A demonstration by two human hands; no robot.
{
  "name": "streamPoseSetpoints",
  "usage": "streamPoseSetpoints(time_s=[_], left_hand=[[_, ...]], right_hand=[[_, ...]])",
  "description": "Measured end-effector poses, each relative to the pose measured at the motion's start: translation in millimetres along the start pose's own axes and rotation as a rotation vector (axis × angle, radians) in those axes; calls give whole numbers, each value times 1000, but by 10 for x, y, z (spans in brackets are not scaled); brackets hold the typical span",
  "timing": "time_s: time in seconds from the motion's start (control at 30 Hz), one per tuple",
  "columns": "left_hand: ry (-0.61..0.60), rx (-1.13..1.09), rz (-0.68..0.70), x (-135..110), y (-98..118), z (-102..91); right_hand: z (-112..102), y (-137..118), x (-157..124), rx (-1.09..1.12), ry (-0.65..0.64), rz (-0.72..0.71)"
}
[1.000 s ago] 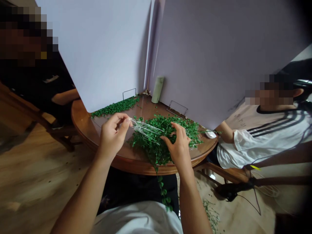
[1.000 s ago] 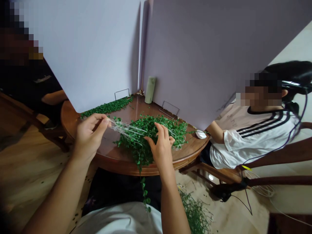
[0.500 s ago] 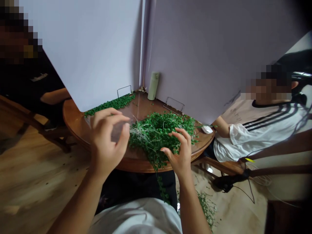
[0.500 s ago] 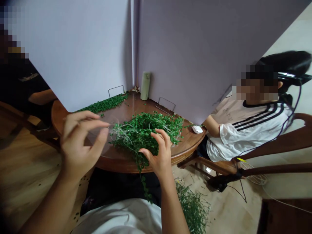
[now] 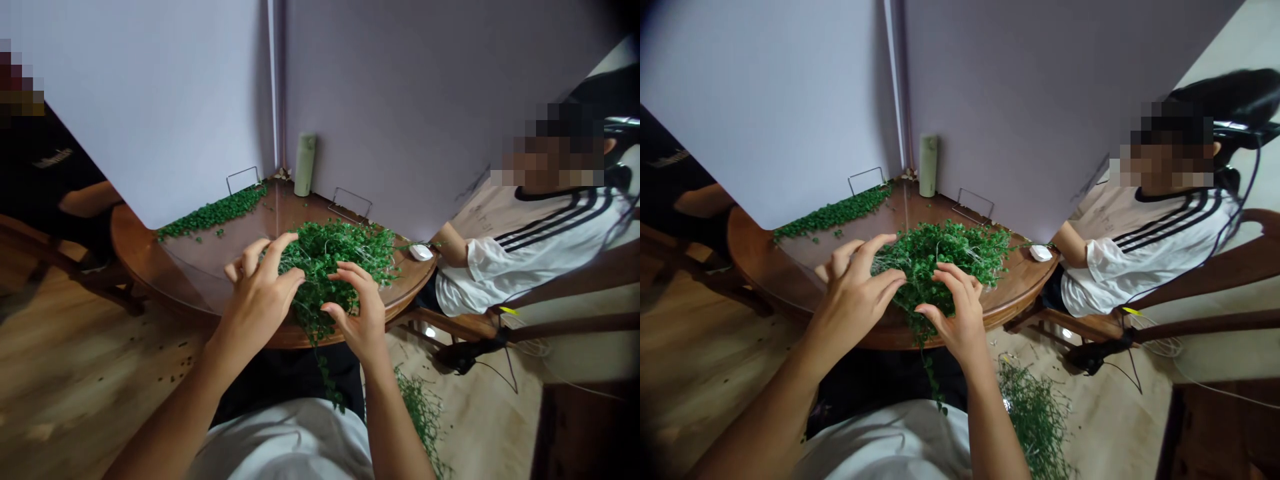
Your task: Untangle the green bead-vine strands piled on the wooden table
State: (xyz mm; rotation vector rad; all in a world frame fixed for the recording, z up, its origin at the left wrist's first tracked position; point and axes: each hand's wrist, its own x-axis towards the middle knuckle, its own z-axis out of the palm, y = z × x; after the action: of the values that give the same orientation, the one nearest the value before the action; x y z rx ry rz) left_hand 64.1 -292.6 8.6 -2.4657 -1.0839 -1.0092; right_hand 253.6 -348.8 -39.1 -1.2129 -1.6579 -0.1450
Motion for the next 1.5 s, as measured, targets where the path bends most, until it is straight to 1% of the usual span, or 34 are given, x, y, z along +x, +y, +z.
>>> streamPoseSetpoints(time_s=[0.1,0.17,0.27,0.37,0.47,0.57,0.73,0.8,0.93,1.0,1.07,1.13,1.2,1.3,1.4,1.5], left_hand=[[91,-99,-3,40,-49,-60],[163,-154,-4,68,-80,-122],[247,-198,-5,93,-118,-216],[318,-226,-33,80,-140,-286],[364,-258,-101,32,-144,-316],[389,-296,-148,-22,-149,-312],[431,-325,-170,-32,-209,-282],[407,-338,-152,-17,-244,-269],[255,-383,-103,-69,-313,-172],[222,-412,-158,-153,-348,-66],[192,-455,-260,-246,-379,55],[107,-526,-339,-312,-391,154],[19,-608,-396,-336,-370,201],[-27,-682,-423,-311,-268,178],[-22,-686,-326,-279,-139,116],[-1,-652,-230,-272,-68,78]], right_hand=[[42,22,-2,-9,-31,1],[70,23,4,-32,-74,20],[98,16,17,-80,-140,48],[118,26,16,-144,-179,64],[151,58,-3,-203,-198,109],[190,88,-28,-202,-198,172],[169,122,-35,-152,-160,227],[127,123,-29,-116,-137,226],[47,85,-28,-69,-56,168],[20,56,-34,-84,-4,149],[-5,29,-40,-87,44,129],[-36,-2,-35,-50,76,85],[-68,-51,-9,-11,85,36],[-94,-159,87,-15,36,-17],[-64,-273,241,-55,-79,-31],[-17,-346,399,-67,-164,-29]])
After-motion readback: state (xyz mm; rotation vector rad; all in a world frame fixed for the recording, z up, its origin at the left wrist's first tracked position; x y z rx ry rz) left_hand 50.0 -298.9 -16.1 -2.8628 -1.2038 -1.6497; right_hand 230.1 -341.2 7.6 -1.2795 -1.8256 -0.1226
